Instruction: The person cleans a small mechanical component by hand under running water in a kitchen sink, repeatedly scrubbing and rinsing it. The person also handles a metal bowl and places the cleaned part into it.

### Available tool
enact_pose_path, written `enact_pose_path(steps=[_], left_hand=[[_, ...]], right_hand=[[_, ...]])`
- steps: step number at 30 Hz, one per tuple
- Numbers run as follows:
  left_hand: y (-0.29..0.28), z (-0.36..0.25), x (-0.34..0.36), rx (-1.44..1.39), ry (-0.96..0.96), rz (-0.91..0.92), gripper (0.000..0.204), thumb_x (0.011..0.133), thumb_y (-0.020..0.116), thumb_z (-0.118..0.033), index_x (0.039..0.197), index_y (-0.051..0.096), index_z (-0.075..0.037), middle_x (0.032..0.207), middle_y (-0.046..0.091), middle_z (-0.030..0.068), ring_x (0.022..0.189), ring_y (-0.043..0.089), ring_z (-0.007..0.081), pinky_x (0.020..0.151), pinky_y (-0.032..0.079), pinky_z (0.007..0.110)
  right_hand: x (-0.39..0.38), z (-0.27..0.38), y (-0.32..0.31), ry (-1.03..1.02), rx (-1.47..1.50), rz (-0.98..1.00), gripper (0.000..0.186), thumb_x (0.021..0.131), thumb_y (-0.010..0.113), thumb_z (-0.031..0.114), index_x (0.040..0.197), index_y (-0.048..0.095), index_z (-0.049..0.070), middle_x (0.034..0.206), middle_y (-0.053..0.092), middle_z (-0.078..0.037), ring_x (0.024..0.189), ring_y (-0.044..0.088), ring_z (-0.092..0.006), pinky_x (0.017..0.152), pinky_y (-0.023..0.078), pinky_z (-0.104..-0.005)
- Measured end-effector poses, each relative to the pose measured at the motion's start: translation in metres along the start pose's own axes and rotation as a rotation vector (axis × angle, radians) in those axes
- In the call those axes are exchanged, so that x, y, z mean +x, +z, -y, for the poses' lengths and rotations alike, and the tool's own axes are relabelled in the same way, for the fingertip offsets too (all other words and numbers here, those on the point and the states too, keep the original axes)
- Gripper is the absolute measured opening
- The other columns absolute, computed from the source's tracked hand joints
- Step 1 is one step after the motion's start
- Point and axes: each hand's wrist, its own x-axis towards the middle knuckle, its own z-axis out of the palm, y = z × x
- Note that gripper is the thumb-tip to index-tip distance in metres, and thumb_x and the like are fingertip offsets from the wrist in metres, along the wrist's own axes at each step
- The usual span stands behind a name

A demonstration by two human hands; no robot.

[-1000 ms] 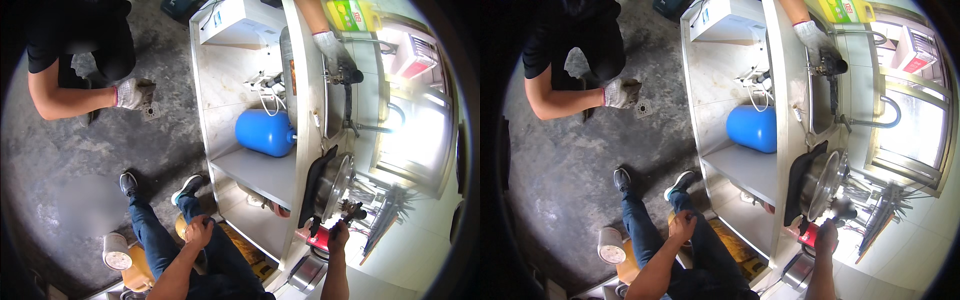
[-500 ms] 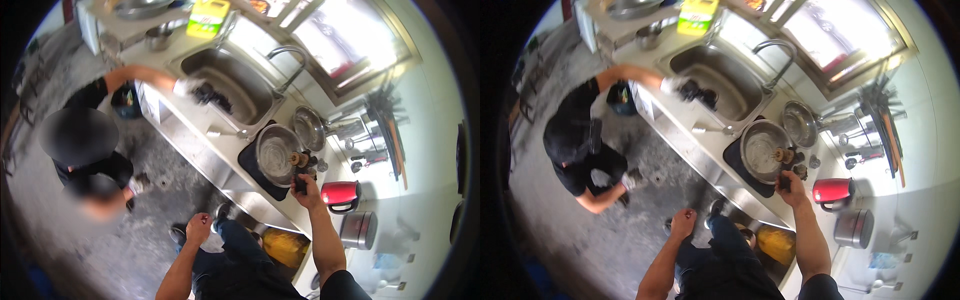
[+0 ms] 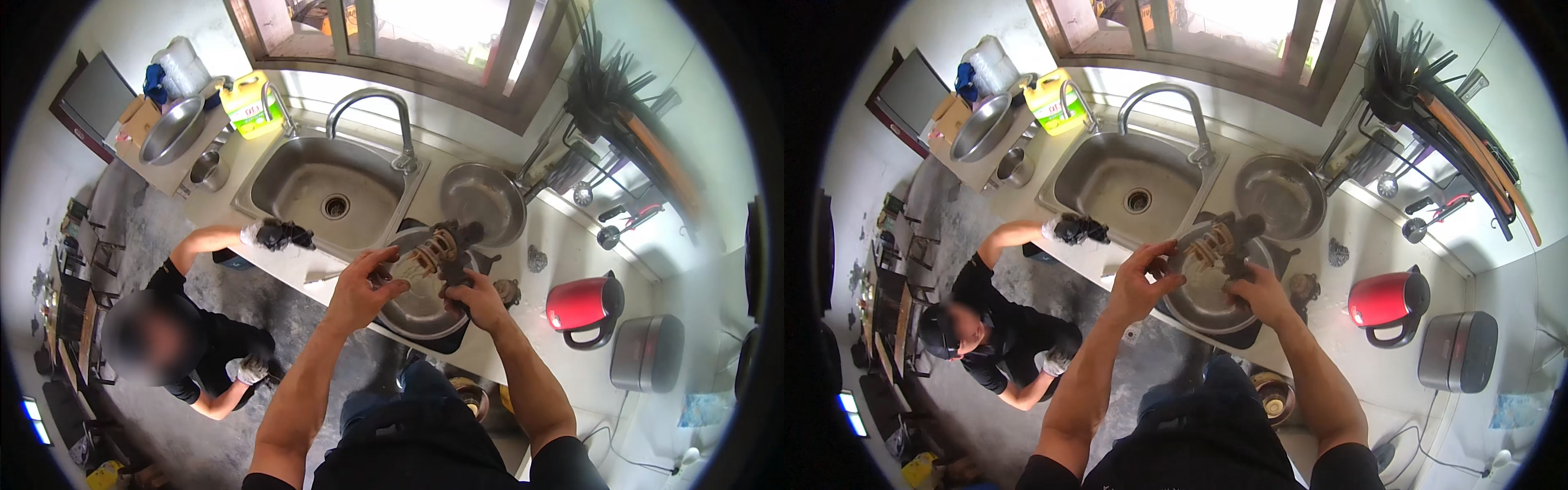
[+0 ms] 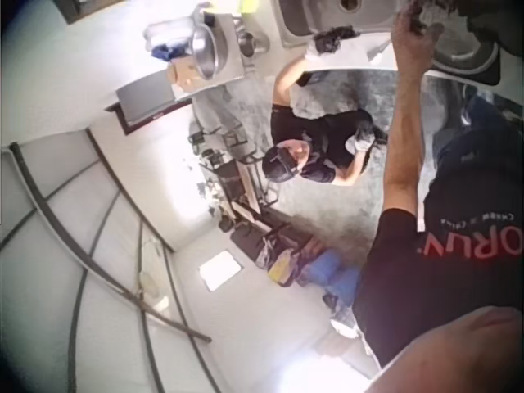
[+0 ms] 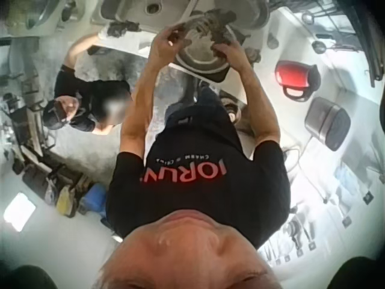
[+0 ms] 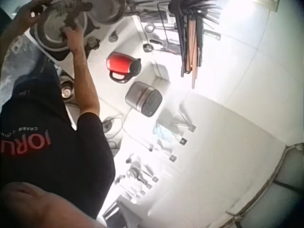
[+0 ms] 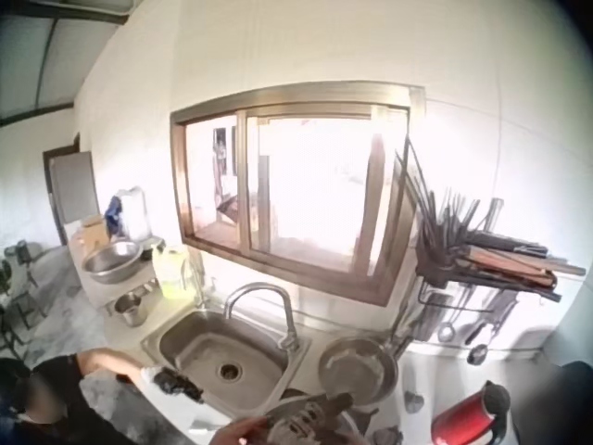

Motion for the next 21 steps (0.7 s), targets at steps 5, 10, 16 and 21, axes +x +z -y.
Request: enact_pose_path(steps=[5,10,16,21], left_hand=[[0.004,-0.012,0.034,0.02,0.082,0.091,0.053,0.073,0.074,0.004,0.125,0.064,-0.003,0.108,0.065,0.006,0.086,0.063,0.0117,0.08,0.051,0.026],[-0.014,-0.024,0.064,-0.006,0.141,0.099,0.053,0.071,0.076,0.004,0.122,0.066,-0.003,0.109,0.066,0.0054,0.09,0.063,0.0129,0.083,0.051,0.028],[-0.051,-0.016,0.084,0.093,0.172,0.076,0.049,0.069,0.079,0.0,0.117,0.068,-0.003,0.11,0.066,0.0065,0.093,0.064,0.0155,0.085,0.051,0.029],[-0.08,-0.001,0.103,0.121,0.23,0.091,0.043,0.073,0.079,-0.003,0.114,0.068,-0.002,0.11,0.066,0.0078,0.096,0.065,0.0171,0.085,0.051,0.029]], right_hand=[[0.026,0.028,-0.028,0.052,-0.124,0.089,0.046,0.081,0.068,0.014,0.119,0.056,-0.009,0.073,0.066,-0.008,0.063,0.06,-0.013,0.059,0.046,-0.0261],[0.054,0.064,-0.031,0.056,-0.173,0.156,0.039,0.081,0.068,0.015,0.114,0.061,-0.003,0.071,0.064,-0.006,0.063,0.059,-0.0124,0.059,0.045,-0.0264],[0.082,0.097,-0.002,-0.045,-0.444,0.153,0.033,0.083,0.065,0.013,0.114,0.063,0.002,0.078,0.065,-0.004,0.067,0.059,-0.0105,0.058,0.044,-0.0237],[0.108,0.094,0.024,0.077,-0.379,0.111,0.028,0.08,0.065,0.017,0.099,0.064,-0.003,0.072,0.066,-0.007,0.064,0.062,-0.0139,0.062,0.05,-0.0288]])
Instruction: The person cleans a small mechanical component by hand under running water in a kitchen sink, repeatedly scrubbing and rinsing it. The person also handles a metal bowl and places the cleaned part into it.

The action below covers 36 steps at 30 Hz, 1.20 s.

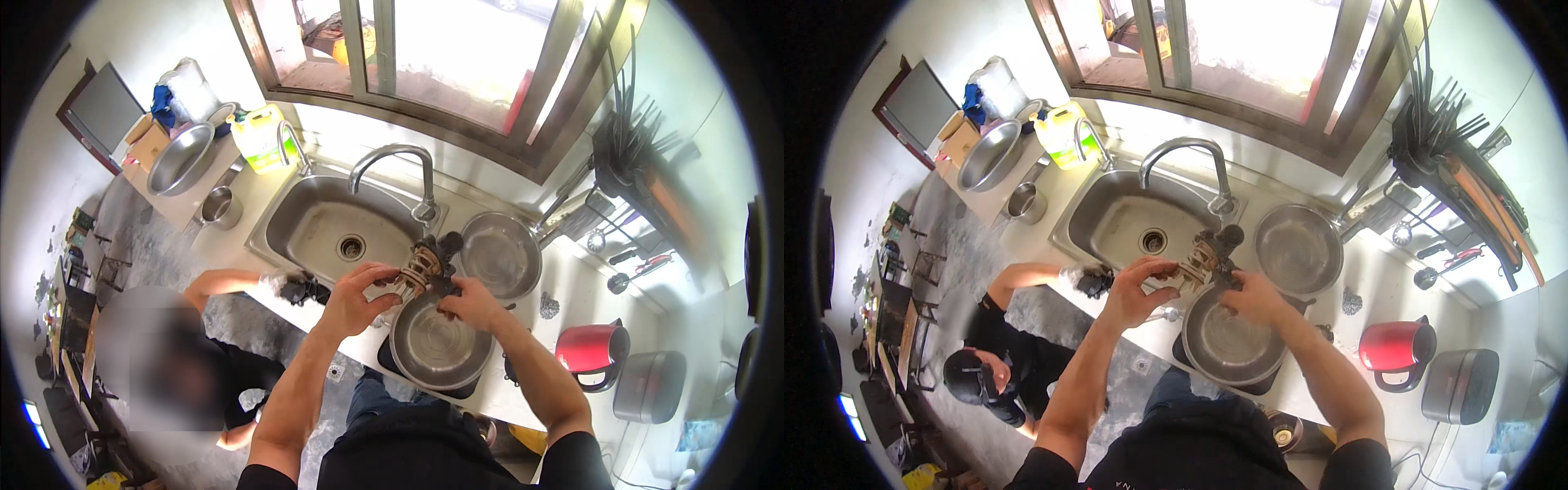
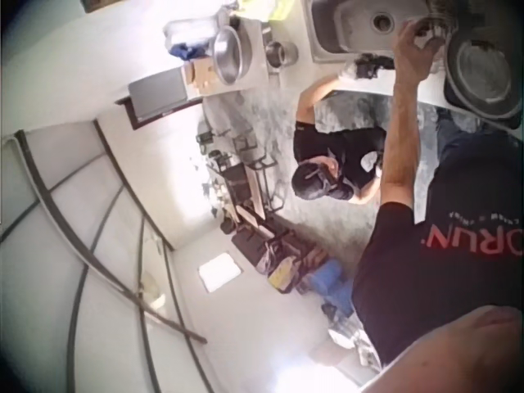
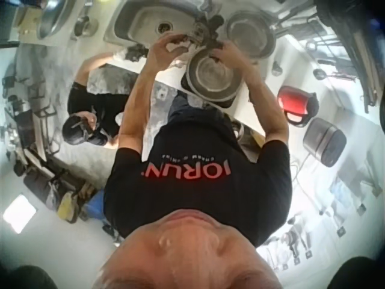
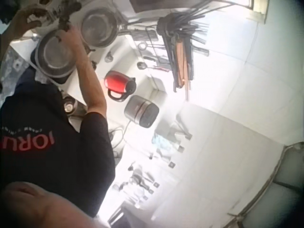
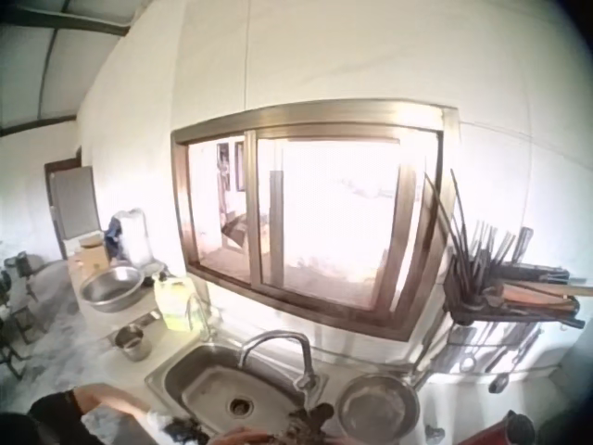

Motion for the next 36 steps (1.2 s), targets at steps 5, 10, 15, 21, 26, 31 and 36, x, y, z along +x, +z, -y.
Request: enact_pose_path(steps=[5,10,15,21,26,31,36], left_hand=[[-0.017,0.069,0.017,-0.068,-0.306,-0.178,0.037,0.09,0.07,-0.023,0.118,0.064,0.0,0.107,0.068,0.0142,0.094,0.065,0.0212,0.084,0.052,0.033],[0.012,0.137,0.006,-0.307,-0.91,0.028,0.048,0.09,0.069,-0.038,0.118,0.064,0.001,0.106,0.069,0.0113,0.092,0.064,0.0186,0.08,0.051,0.031],[0.009,0.177,0.023,-0.535,-0.908,0.057,0.046,0.086,0.071,-0.037,0.11,0.068,0.002,0.099,0.07,0.011,0.087,0.065,0.0191,0.073,0.051,0.031],[-0.049,0.214,0.061,-0.164,-1.021,0.124,0.029,0.084,0.065,-0.023,0.103,0.069,-0.001,0.091,0.07,0.0152,0.078,0.068,0.0237,0.071,0.054,0.036],[-0.064,0.234,0.092,0.642,-0.613,0.338,0.028,0.083,0.057,-0.019,0.104,0.07,-0.007,0.097,0.071,0.0186,0.092,0.068,0.0344,0.079,0.055,0.045],[-0.077,0.236,0.111,0.825,-0.629,0.539,0.025,0.083,0.059,-0.021,0.105,0.069,-0.012,0.1,0.07,0.0151,0.098,0.065,0.036,0.081,0.053,0.046],[-0.077,0.246,0.12,0.894,-0.518,0.568,0.021,0.079,0.061,-0.012,0.097,0.072,-0.007,0.098,0.071,0.0149,0.095,0.068,0.0342,0.079,0.056,0.043]], right_hand=[[0.046,-0.028,0.055,0.241,0.346,-0.143,0.025,0.083,0.065,0.019,0.095,0.063,-0.003,0.076,0.067,-0.009,0.063,0.065,-0.0168,0.057,0.05,-0.0293],[0.121,-0.03,0.129,0.212,0.179,-0.451,0.051,0.079,0.073,0.03,0.111,0.055,-0.006,0.085,0.068,-0.015,0.08,0.068,-0.0312,0.078,0.054,-0.037],[0.166,-0.068,0.17,-0.129,0.264,-0.319,0.071,0.075,0.078,0.027,0.131,0.044,-0.001,0.112,0.063,-0.018,0.106,0.062,-0.0299,0.091,0.048,-0.0376],[0.192,-0.023,0.06,0.311,-0.549,-0.258,0.068,0.081,0.069,0.035,0.136,0.05,-0.002,0.13,0.059,-0.021,0.117,0.059,-0.0327,0.099,0.047,-0.0401],[0.256,-0.058,0.013,0.158,-1.152,-0.475,0.031,0.085,0.066,0.021,0.109,0.064,0.002,0.1,0.069,-0.019,0.098,0.068,-0.0326,0.08,0.055,-0.0428],[0.279,-0.079,0.027,0.068,-1.282,-0.423,0.01,0.085,0.061,0.01,0.092,0.067,0.007,0.091,0.073,-0.012,0.086,0.072,-0.0305,0.07,0.058,-0.0402],[0.28,-0.073,0.032,0.142,-1.252,-0.42,0.013,0.088,0.056,0.01,0.095,0.067,0.007,0.094,0.073,-0.013,0.088,0.072,-0.03,0.071,0.058,-0.0391]])
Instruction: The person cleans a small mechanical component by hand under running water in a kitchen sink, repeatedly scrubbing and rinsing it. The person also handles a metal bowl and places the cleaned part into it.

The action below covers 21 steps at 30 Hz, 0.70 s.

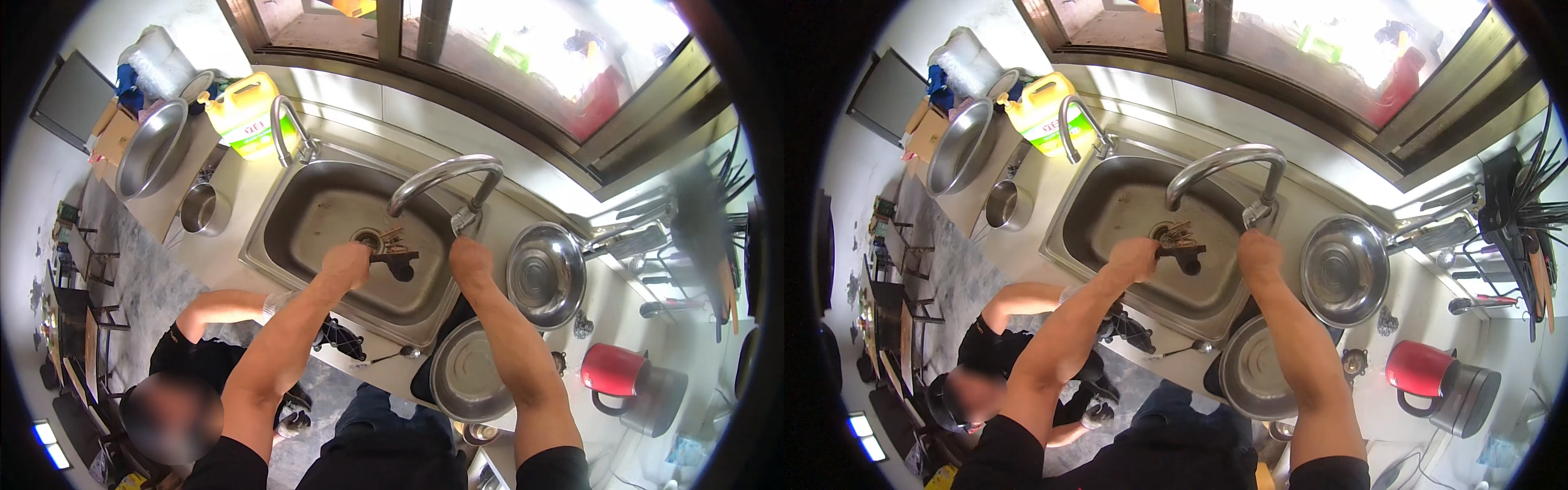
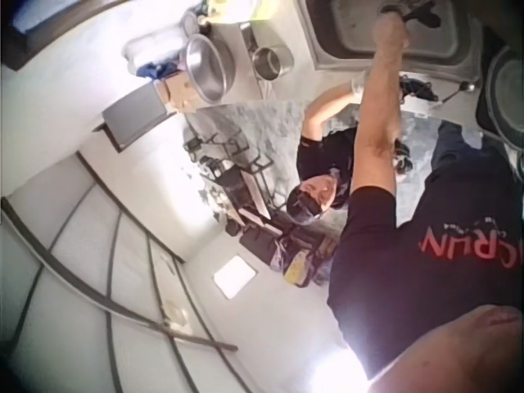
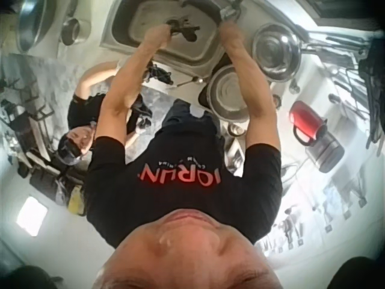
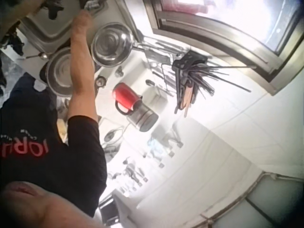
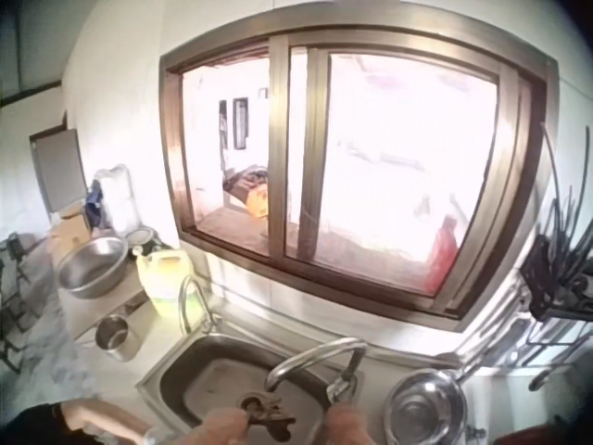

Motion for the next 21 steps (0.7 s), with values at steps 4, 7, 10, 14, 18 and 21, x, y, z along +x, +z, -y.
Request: enact_pose_path(steps=[4,7,10,14,18,21], left_hand=[[-0.005,0.006,0.003,0.065,0.028,-0.004,0.021,0.078,0.061,-0.01,0.096,0.072,-0.007,0.099,0.071,0.0146,0.094,0.068,0.0339,0.078,0.056,0.043],[-0.006,0.015,0.003,0.092,0.049,-0.021,0.021,0.078,0.06,-0.01,0.095,0.072,-0.007,0.099,0.071,0.0138,0.094,0.068,0.0337,0.078,0.056,0.043],[-0.01,0.025,-0.001,0.117,0.084,-0.057,0.02,0.079,0.058,-0.011,0.094,0.072,-0.008,0.097,0.07,0.0126,0.093,0.068,0.0338,0.079,0.055,0.043],[-0.011,0.049,-0.008,0.103,0.106,-0.093,0.019,0.08,0.056,-0.011,0.093,0.07,-0.009,0.096,0.069,0.0118,0.094,0.067,0.034,0.079,0.054,0.043],[-0.02,0.063,-0.009,0.13,0.149,-0.074,0.021,0.081,0.057,-0.013,0.098,0.07,-0.01,0.097,0.068,0.0115,0.094,0.066,0.0337,0.079,0.054,0.043],[-0.036,0.061,-0.008,0.114,0.182,0.016,0.026,0.082,0.058,-0.015,0.106,0.071,-0.016,0.098,0.069,0.0102,0.095,0.066,0.0332,0.08,0.054,0.043]], right_hand=[[-0.003,0.002,-0.006,0.017,0.001,0.009,0.016,0.09,0.054,0.011,0.098,0.066,0.005,0.092,0.073,-0.014,0.087,0.072,-0.03,0.07,0.058,-0.0392],[0.003,0.0,0.006,0.045,0.049,0.012,0.017,0.09,0.055,0.013,0.099,0.066,0.004,0.091,0.073,-0.013,0.085,0.072,-0.0304,0.07,0.057,-0.0399],[0.001,-0.002,0.003,0.039,0.094,0.039,0.021,0.093,0.055,0.02,0.099,0.064,0.003,0.096,0.072,-0.016,0.088,0.071,-0.0319,0.074,0.057,-0.0422],[-0.007,0.023,-0.051,0.117,0.149,0.064,0.031,0.094,0.057,0.032,0.101,0.066,0.003,0.102,0.071,-0.017,0.094,0.069,-0.0345,0.08,0.054,-0.0446],[0.001,0.056,-0.056,0.0,0.549,-0.163,0.03,0.094,0.055,0.028,0.112,0.066,0.006,0.103,0.07,-0.015,0.1,0.067,-0.0346,0.083,0.053,-0.0406],[0.024,0.083,-0.034,-0.028,1.275,0.062,0.034,0.096,0.056,0.033,0.118,0.067,0.011,0.106,0.069,-0.006,0.096,0.065,-0.0222,0.085,0.05,-0.0384]])
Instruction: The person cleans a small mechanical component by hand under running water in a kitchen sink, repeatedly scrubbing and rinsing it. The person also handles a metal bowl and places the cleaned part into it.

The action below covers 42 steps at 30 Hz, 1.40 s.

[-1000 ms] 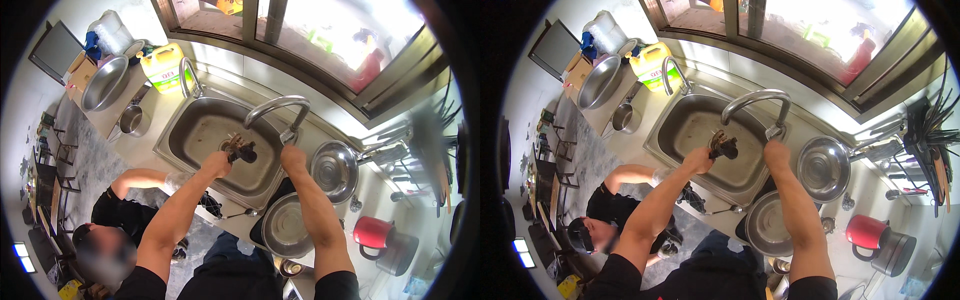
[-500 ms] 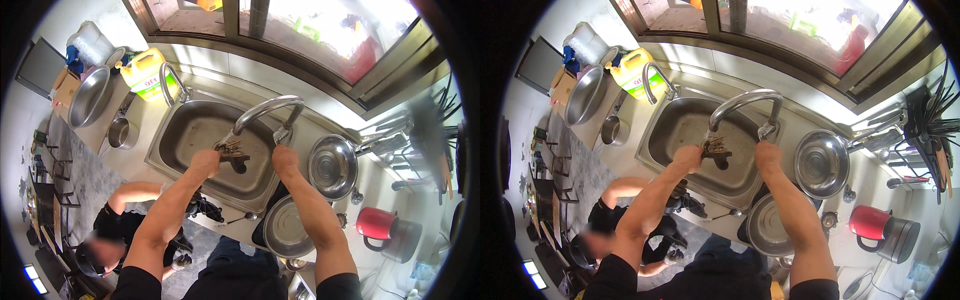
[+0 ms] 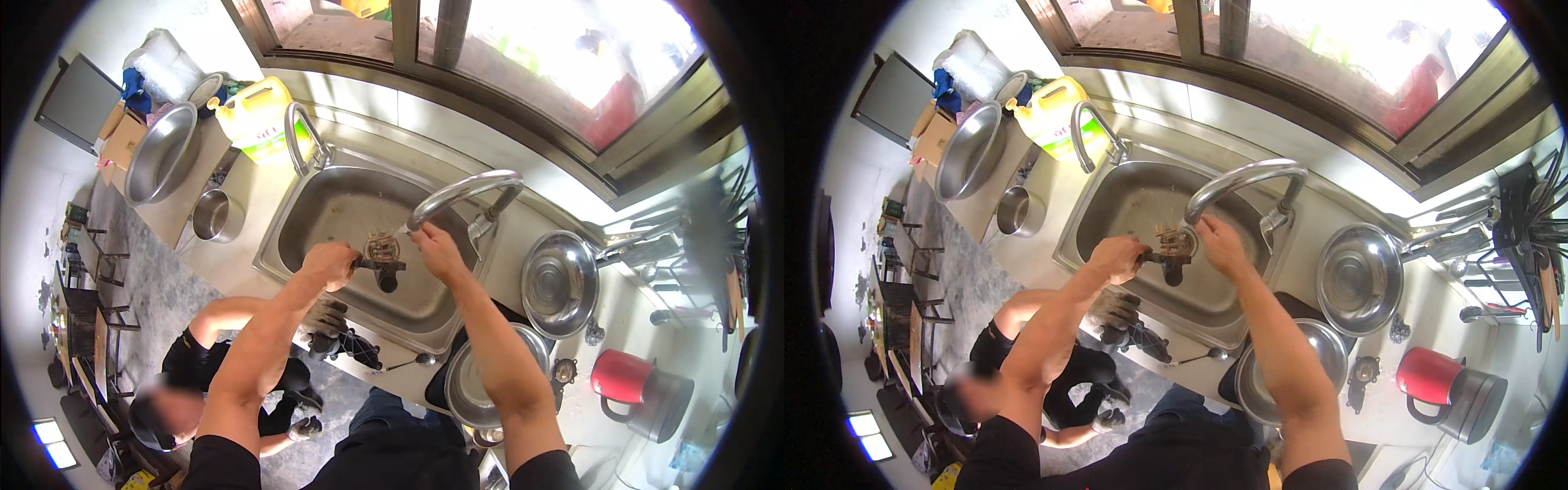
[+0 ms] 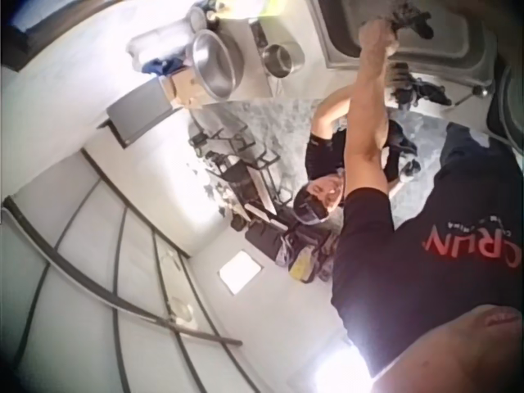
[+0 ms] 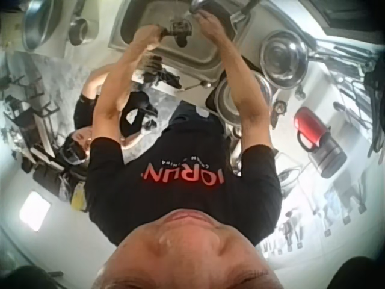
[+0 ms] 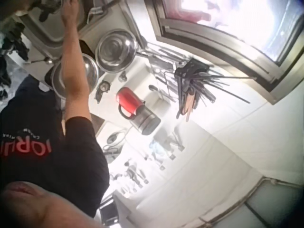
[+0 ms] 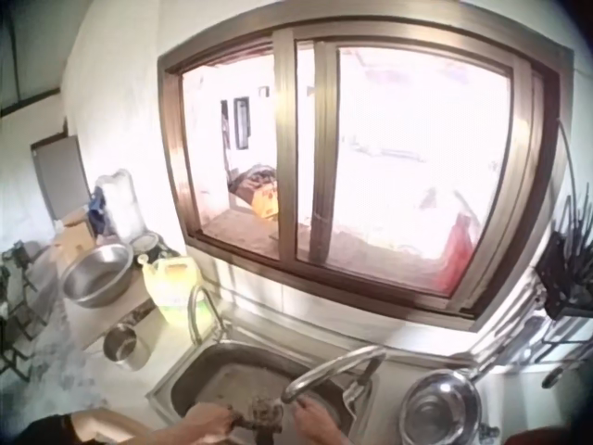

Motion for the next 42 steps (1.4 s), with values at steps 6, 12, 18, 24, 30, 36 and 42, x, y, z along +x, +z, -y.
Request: enact_pose_path(steps=[6,12,18,24,30,36,42], left_hand=[[0.0,0.015,0.003,-0.022,0.094,0.047,0.034,0.082,0.066,-0.022,0.115,0.069,-0.026,0.098,0.071,0.0095,0.095,0.066,0.0332,0.082,0.053,0.044],[-0.026,0.014,0.01,0.017,-0.014,-0.212,0.054,0.074,0.078,-0.02,0.126,0.062,-0.017,0.12,0.062,0.009,0.105,0.061,0.0345,0.087,0.051,0.045],[-0.004,0.016,0.015,-1.242,-0.508,-0.369,0.056,0.085,0.073,-0.036,0.125,0.055,0.0,0.135,0.053,0.0116,0.11,0.059,0.023,0.088,0.051,0.038],[0.012,0.009,0.034,-1.531,-0.514,-0.077,0.051,0.093,0.061,-0.042,0.113,0.059,0.004,0.089,0.067,0.0097,0.072,0.066,0.0182,0.058,0.056,0.034],[0.014,0.006,0.029,-1.32,-0.441,-0.049,0.038,0.094,0.062,-0.035,0.108,0.064,0.0,0.089,0.068,0.0078,0.07,0.064,0.0154,0.058,0.051,0.032],[0.008,0.003,0.032,-1.245,-0.505,-0.007,0.036,0.094,0.059,-0.034,0.109,0.063,-0.002,0.09,0.069,0.0083,0.069,0.064,0.0151,0.055,0.05,0.032],[0.015,0.006,0.031,-1.259,-0.459,-0.059,0.04,0.096,0.056,-0.038,0.106,0.068,0.0,0.088,0.069,0.0095,0.073,0.064,0.0184,0.065,0.05,0.034]], right_hand=[[0.025,-0.008,0.053,0.35,0.58,0.313,0.033,0.097,0.054,0.034,0.104,0.07,0.005,0.097,0.067,-0.005,0.084,0.061,-0.0136,0.072,0.048,-0.0312],[0.039,-0.019,0.075,0.377,0.849,0.173,0.023,0.097,0.057,0.022,0.091,0.064,0.001,0.083,0.064,-0.006,0.069,0.061,-0.0165,0.06,0.05,-0.0311],[0.033,0.006,0.085,0.403,1.131,-0.17,0.021,0.099,0.052,0.017,0.092,0.062,0.0,0.083,0.061,-0.005,0.073,0.061,-0.0161,0.06,0.05,-0.0314],[0.026,0.0,0.091,0.182,0.654,-0.072,0.03,0.099,0.058,0.028,0.11,0.066,0.002,0.093,0.067,-0.006,0.086,0.064,-0.015,0.074,0.052,-0.0321],[0.006,-0.012,0.067,0.219,0.421,-0.008,0.032,0.094,0.064,0.028,0.107,0.069,0.0,0.091,0.07,-0.004,0.079,0.064,-0.0116,0.07,0.053,-0.027],[0.009,-0.022,0.051,0.279,0.559,0.035,0.03,0.092,0.068,0.027,0.103,0.07,-0.001,0.087,0.07,-0.003,0.074,0.062,-0.0103,0.069,0.053,-0.0253],[0.006,-0.009,0.046,0.259,0.445,0.031,0.03,0.094,0.065,0.029,0.103,0.071,0.001,0.087,0.068,-0.002,0.075,0.061,-0.0099,0.067,0.05,-0.0257]])
